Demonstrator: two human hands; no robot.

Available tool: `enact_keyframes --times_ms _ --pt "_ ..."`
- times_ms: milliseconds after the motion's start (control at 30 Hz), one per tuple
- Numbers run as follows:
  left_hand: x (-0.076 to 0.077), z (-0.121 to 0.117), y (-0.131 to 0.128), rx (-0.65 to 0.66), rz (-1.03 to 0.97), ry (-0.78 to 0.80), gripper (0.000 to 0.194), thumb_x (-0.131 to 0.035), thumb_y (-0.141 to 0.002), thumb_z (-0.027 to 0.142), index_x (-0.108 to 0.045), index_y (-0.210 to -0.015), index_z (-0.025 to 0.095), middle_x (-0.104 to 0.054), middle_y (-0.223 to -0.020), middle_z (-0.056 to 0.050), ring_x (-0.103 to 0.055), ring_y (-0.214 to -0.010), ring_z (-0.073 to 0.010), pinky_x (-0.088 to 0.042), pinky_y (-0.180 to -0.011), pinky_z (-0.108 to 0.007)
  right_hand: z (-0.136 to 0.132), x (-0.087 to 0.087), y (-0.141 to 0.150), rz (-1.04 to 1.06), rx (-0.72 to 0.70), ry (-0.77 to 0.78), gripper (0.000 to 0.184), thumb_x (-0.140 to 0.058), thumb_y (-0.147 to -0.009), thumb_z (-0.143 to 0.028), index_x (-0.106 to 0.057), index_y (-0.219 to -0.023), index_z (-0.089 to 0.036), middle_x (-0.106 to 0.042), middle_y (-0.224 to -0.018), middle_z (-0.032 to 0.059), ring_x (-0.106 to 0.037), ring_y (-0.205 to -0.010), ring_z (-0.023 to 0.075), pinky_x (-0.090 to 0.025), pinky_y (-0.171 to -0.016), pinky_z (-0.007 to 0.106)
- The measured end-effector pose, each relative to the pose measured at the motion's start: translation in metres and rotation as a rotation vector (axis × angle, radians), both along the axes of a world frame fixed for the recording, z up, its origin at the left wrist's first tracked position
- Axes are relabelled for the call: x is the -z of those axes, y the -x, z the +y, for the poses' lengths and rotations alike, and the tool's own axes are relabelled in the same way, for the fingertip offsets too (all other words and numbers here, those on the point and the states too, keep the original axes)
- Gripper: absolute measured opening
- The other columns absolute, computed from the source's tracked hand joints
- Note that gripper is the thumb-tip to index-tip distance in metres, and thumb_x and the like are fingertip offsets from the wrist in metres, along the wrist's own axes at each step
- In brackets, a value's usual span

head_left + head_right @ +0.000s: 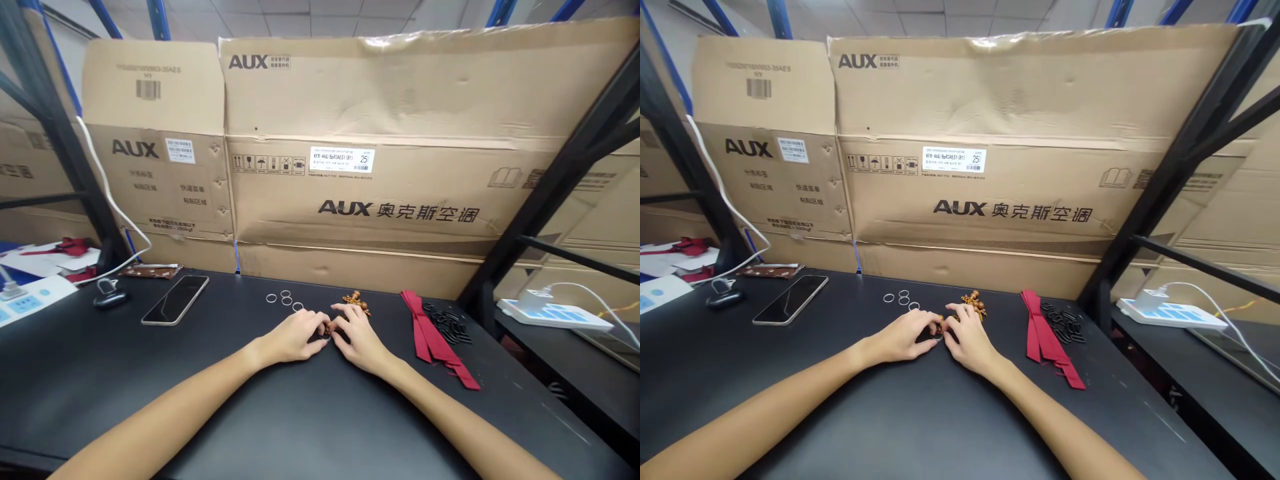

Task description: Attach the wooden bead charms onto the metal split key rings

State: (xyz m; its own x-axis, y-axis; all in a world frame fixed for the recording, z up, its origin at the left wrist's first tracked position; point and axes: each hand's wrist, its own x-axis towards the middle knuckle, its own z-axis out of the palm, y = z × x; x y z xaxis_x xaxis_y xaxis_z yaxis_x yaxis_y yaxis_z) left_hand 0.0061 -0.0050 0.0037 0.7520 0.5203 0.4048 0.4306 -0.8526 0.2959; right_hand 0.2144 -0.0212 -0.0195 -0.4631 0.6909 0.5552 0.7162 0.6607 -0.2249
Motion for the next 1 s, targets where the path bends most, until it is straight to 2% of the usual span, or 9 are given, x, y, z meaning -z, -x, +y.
enact_keyframes --times_ms 167,267,367,433,533,733,1000 --pt "0.001 0.0 -0.002 -0.049 0.021 -0.092 0.01 -0.06 -0.084 0.025 -0.055 -0.09 0.019 -0.059 -0.087 -0.003 -0.054 -0.086 -0.0197 -0.042 -0.082 -0.032 -0.002 0.001 0.003 0.069 -0.051 0.043 0.008 -0.054 -0.084 -0.015 -0.058 -0.079 -0.021 -0.052 -0.116 0.0109 -0.044 -0.116 0.0277 -0.042 -0.095 0.051" --pt "0.003 0.001 -0.003 -0.09 0.027 -0.116 0.009 -0.059 -0.086 0.027 -0.056 -0.084 0.018 -0.057 -0.091 -0.004 -0.052 -0.088 -0.0198 -0.042 -0.084 -0.033 -0.004 -0.001 0.004 0.091 -0.072 0.064 0.009 -0.054 -0.084 -0.015 -0.058 -0.078 -0.021 -0.052 -0.115 0.0105 -0.045 -0.115 0.027 -0.041 -0.096 0.05" --pt "0.005 0.002 -0.003 -0.098 0.037 -0.124 0.009 -0.052 -0.09 0.022 -0.058 -0.085 0.018 -0.056 -0.095 -0.005 -0.051 -0.089 -0.0191 -0.042 -0.085 -0.033 -0.004 -0.002 0.005 0.1 -0.072 0.069 0.007 -0.055 -0.082 -0.015 -0.059 -0.082 -0.021 -0.051 -0.115 0.0108 -0.044 -0.116 0.027 -0.041 -0.097 0.049" --pt "0.005 0.003 -0.003 -0.076 0.042 -0.115 0.013 -0.047 -0.093 0.02 -0.058 -0.087 0.018 -0.055 -0.098 -0.006 -0.051 -0.091 -0.019 -0.042 -0.086 -0.033 -0.004 -0.002 0.005 0.076 -0.054 0.062 0.014 -0.055 -0.082 -0.015 -0.061 -0.092 -0.022 -0.05 -0.117 0.0113 -0.043 -0.118 0.0276 -0.04 -0.098 0.049" --pt "0.005 0.006 -0.002 -0.029 0.036 -0.063 0.01 -0.048 -0.093 0.02 -0.058 -0.09 0.018 -0.054 -0.103 -0.006 -0.05 -0.095 -0.0191 -0.042 -0.087 -0.033 -0.003 -0.001 0.004 0.017 -0.001 0.05 0.02 -0.052 -0.085 -0.017 -0.063 -0.101 -0.023 -0.048 -0.122 0.0116 -0.042 -0.118 0.0282 -0.04 -0.099 0.05" --pt "0.006 0.01 0.003 -0.001 0.043 -0.007 0.01 -0.048 -0.093 0.02 -0.058 -0.089 0.019 -0.054 -0.107 -0.006 -0.05 -0.099 -0.0195 -0.041 -0.091 -0.035 -0.003 -0.002 0.001 -0.033 0.041 0.03 0.009 -0.053 -0.086 -0.021 -0.062 -0.087 -0.021 -0.05 -0.119 0.0123 -0.042 -0.118 0.0283 -0.04 -0.098 0.049" --pt "0.001 0.002 0.002 -0.007 0.018 -0.072 0.012 -0.055 -0.09 0.03 -0.059 -0.089 0.018 -0.055 -0.11 -0.008 -0.05 -0.105 -0.0225 -0.041 -0.094 -0.038 -0.004 -0.002 0.003 0.008 -0.057 0.064 0.008 -0.048 -0.088 -0.017 -0.054 -0.085 -0.021 -0.053 -0.114 0.0117 -0.046 -0.112 0.0267 -0.042 -0.095 0.05"
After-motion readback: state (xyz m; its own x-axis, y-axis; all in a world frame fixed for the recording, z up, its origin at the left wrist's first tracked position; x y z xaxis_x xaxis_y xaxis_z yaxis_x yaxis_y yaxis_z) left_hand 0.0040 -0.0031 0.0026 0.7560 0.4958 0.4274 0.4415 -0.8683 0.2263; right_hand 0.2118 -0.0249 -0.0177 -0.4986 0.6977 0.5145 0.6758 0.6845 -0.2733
